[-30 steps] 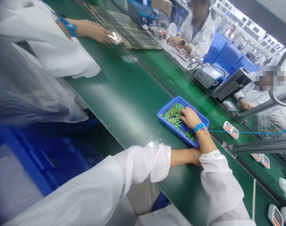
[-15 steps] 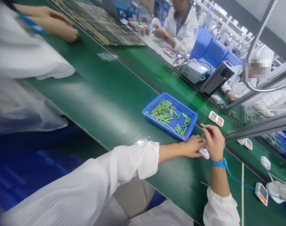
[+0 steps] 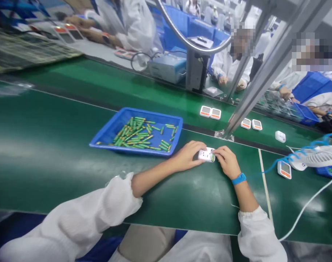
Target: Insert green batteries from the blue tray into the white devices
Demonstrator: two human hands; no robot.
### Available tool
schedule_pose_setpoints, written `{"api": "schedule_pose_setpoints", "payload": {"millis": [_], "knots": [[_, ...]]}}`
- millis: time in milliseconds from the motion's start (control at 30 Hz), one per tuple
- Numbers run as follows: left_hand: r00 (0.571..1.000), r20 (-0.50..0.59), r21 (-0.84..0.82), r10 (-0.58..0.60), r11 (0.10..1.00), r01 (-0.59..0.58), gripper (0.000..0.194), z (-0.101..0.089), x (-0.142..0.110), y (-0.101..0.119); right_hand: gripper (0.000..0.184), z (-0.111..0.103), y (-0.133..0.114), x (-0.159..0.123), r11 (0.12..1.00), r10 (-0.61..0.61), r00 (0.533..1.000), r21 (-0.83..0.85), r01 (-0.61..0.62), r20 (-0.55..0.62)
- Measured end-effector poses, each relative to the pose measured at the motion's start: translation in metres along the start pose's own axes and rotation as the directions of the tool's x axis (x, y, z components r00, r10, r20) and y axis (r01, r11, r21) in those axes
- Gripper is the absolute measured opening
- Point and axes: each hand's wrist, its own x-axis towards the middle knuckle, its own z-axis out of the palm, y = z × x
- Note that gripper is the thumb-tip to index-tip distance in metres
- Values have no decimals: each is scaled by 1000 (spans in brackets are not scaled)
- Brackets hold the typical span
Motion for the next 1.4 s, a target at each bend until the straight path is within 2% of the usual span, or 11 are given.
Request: {"api": "schedule_pose_setpoints", "payload": {"millis": [133, 267, 467, 600, 933, 1300, 1400], "knots": [[1000, 11, 9, 4, 1000, -4, 41, -3, -2, 1, 25, 7, 2, -4, 997, 75, 996, 6, -75, -53], [1000, 24, 2, 5, 1000, -5, 42, -5, -3, 1, 21, 4, 1, -9, 993, 112, 992, 55, -109, -54], [1000, 29, 8, 3, 1000, -3, 43, -5, -4, 1, 28, -2, -14, -19, 998, -27, 997, 51, 23, 67], [1000, 29, 4, 3, 1000, -3, 41, -6, -4, 2, 26, 0, -22, -21, 999, -39, 996, 18, 38, 86], [1000, 28, 3, -3, 1000, 2, 42, -5, -4, 2, 27, 13, -15, -22, 995, 51, 994, 88, -42, -98], [1000, 11, -11, 20, 1000, -19, 42, -4, -5, -1, 39, 11, -11, -20, 993, 46, 999, 112, -48, 23], [1000, 15, -6, 27, 1000, -27, 42, -4, -5, -1, 36, 11, -8, -19, 985, 99, 995, 145, -98, -4]]}}
